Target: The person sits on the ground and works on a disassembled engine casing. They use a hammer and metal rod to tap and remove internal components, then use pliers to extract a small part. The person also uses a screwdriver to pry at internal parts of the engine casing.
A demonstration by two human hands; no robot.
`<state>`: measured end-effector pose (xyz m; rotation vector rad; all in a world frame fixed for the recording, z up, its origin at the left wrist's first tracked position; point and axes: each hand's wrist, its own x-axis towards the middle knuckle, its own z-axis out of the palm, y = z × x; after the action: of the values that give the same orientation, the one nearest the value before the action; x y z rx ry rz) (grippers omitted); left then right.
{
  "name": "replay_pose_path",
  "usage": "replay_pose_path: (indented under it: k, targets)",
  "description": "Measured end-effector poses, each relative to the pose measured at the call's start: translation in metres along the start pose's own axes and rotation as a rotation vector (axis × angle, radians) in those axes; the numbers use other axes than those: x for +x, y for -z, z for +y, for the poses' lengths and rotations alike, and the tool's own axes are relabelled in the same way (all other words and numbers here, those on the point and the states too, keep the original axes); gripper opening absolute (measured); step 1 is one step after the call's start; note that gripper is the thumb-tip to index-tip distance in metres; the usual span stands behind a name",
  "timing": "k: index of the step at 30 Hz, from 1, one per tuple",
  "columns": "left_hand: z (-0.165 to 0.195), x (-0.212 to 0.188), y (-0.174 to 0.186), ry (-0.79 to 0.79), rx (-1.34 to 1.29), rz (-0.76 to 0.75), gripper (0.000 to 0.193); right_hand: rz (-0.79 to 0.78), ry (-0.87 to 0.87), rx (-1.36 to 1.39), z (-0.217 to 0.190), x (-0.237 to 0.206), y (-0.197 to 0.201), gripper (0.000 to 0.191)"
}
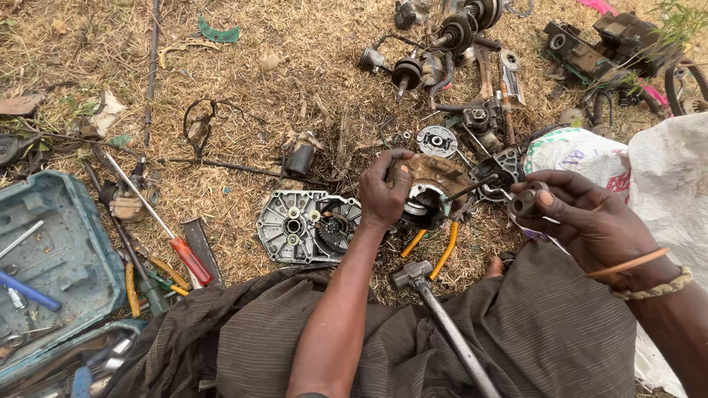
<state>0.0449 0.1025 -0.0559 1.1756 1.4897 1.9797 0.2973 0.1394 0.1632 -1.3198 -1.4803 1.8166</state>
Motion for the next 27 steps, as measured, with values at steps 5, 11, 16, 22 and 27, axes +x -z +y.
replay_pose_path:
  k: [5,11,16,22,27]
  targets:
    - [0.003,0.000,-0.004,0.041,0.098,-0.011,0.030,0.154,0.220,-0.600,-0.044,0.004,-0.025,0.034]
    - [0.009,0.002,-0.005,0.029,0.038,-0.040,0.031,0.118,0.227,-1.179,-0.074,0.024,-0.056,0.037]
    - [0.017,0.003,-0.006,0.050,0.069,-0.041,0.031,0.019,0.194,-1.457,-0.081,0.032,-0.069,0.042]
    - [0.020,0.004,-0.006,0.060,0.082,-0.040,0.031,-0.136,0.188,-1.674,-0.083,0.038,-0.066,0.043]
    - [0.020,0.004,-0.007,0.039,0.105,-0.057,0.031,-0.268,0.226,-1.598,-0.085,0.044,-0.058,0.044]
